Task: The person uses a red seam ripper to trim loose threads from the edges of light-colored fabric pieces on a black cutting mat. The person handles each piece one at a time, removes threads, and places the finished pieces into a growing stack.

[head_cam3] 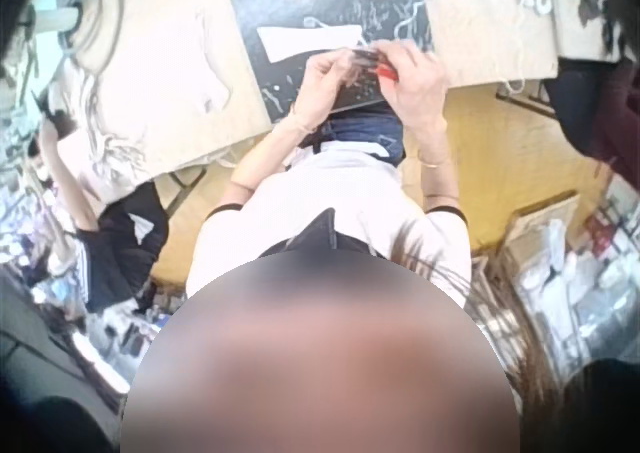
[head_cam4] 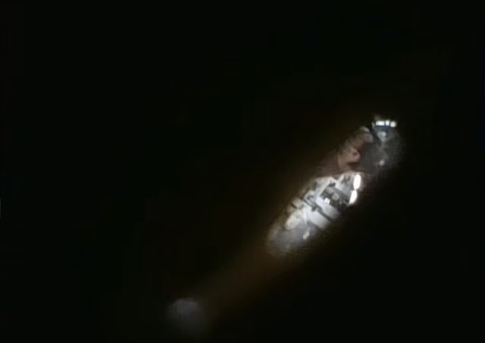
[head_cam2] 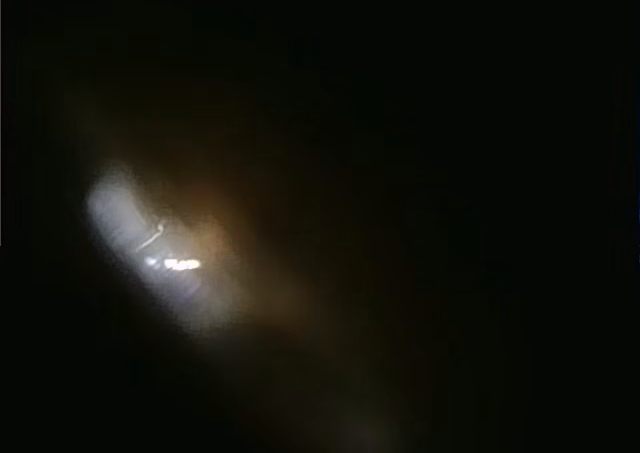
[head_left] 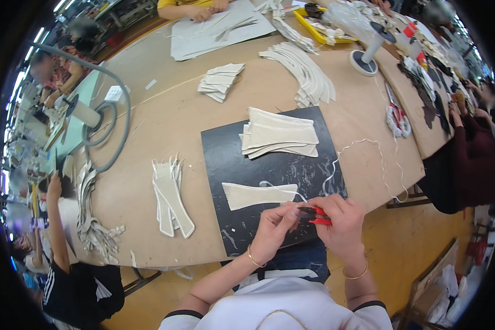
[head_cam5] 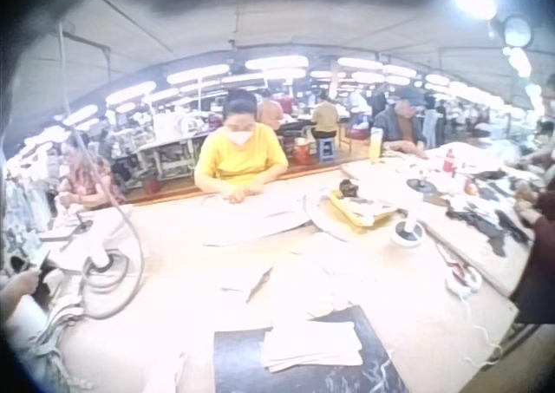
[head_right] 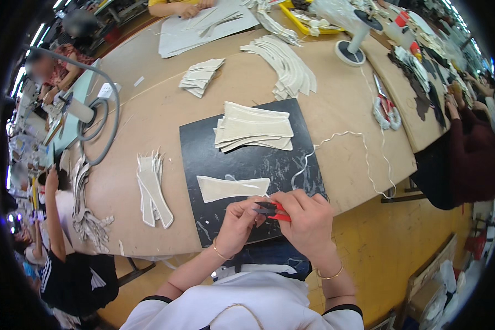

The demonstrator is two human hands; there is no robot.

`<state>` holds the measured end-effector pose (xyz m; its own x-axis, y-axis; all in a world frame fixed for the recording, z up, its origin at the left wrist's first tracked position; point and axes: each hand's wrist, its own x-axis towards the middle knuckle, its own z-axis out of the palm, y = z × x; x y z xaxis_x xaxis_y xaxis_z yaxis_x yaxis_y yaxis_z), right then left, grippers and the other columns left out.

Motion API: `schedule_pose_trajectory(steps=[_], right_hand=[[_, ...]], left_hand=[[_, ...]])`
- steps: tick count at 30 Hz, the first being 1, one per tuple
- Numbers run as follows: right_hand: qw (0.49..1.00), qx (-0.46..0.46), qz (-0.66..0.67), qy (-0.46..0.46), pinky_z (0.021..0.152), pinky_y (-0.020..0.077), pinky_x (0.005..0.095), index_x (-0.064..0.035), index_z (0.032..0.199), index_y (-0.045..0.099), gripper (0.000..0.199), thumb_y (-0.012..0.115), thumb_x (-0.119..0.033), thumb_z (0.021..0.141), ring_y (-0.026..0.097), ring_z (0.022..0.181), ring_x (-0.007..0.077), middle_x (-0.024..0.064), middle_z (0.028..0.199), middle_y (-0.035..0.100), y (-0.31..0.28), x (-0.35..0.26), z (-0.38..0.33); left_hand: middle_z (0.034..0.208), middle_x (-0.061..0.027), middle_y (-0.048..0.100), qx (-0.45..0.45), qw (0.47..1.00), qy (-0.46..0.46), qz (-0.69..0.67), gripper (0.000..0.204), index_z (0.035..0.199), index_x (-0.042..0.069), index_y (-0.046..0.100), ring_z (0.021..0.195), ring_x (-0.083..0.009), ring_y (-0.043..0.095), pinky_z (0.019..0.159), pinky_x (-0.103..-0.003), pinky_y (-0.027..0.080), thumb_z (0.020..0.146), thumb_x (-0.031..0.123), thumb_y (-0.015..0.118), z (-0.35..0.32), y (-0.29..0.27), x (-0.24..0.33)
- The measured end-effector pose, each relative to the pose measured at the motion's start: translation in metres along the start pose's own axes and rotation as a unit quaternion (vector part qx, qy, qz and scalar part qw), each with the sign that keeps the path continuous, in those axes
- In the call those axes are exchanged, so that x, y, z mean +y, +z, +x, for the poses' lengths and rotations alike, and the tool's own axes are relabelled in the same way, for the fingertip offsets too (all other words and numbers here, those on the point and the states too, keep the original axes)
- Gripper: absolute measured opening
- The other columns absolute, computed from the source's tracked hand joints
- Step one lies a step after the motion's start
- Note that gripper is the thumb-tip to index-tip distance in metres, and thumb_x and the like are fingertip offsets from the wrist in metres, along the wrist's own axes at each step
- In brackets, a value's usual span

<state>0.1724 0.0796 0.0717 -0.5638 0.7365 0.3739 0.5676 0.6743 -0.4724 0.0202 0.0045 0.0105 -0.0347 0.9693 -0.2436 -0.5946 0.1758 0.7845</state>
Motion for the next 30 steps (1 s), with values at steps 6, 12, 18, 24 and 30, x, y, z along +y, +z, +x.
schedule_pose_trajectory(steps=[6,12,18,24,30], right_hand=[[0.996,-0.026,0.048,0.076,0.055,0.0396,0.0316,-0.0134,0.093,0.069,0.026,0.072,-0.005,0.069,0.058,0.061,0.0207,0.0010,0.076,0.064,-0.002,-0.016,-0.018],[0.985,-0.106,0.100,0.089,0.057,0.0438,0.0313,-0.0136,0.093,0.070,0.025,0.074,-0.006,0.070,0.063,0.063,0.0221,0.0028,0.079,0.067,-0.006,-0.003,-0.020],[0.918,-0.307,0.137,0.212,0.069,0.0534,0.0322,-0.0108,0.101,0.070,0.025,0.078,-0.022,0.080,0.069,0.077,0.0274,0.0086,0.088,0.072,-0.040,0.034,-0.049],[0.796,-0.329,0.284,0.420,0.068,0.0508,0.0290,-0.0060,0.114,0.069,0.041,0.079,-0.031,0.083,0.063,0.078,0.0144,0.0014,0.093,0.071,-0.058,0.119,-0.190],[0.649,-0.174,0.319,0.668,0.067,0.0474,0.0254,-0.0076,0.123,0.067,0.047,0.079,-0.025,0.081,0.055,0.074,0.0088,-0.0039,0.101,0.071,-0.018,0.132,-0.310]], left_hand=[[0.090,0.0019,0.064,0.000,0.997,-0.054,-0.056,0.026,0.117,0.003,0.068,0.071,-0.0039,0.047,0.065,-0.021,0.042,0.096,0.019,0.065,0.000,-0.007,0.008],[0.076,0.0027,0.054,0.075,0.993,-0.003,-0.092,0.023,0.110,-0.002,0.069,0.064,-0.0039,0.038,0.057,-0.022,0.033,0.096,0.016,0.064,0.000,-0.006,0.005],[0.073,0.0036,0.049,0.235,0.958,0.140,-0.079,0.024,0.109,-0.002,0.066,0.063,-0.0060,0.039,0.057,-0.024,0.033,0.099,0.019,0.060,-0.018,-0.053,0.043],[0.077,0.0027,0.052,0.309,0.937,0.159,-0.023,0.015,0.100,0.000,0.065,0.063,-0.0063,0.040,0.055,-0.024,0.032,0.098,0.014,0.059,-0.040,-0.093,0.063],[0.082,0.0004,0.060,0.148,0.977,0.070,0.135,0.008,0.089,0.002,0.069,0.065,-0.0057,0.045,0.058,-0.022,0.036,0.094,0.004,0.063,-0.033,-0.073,0.026]])
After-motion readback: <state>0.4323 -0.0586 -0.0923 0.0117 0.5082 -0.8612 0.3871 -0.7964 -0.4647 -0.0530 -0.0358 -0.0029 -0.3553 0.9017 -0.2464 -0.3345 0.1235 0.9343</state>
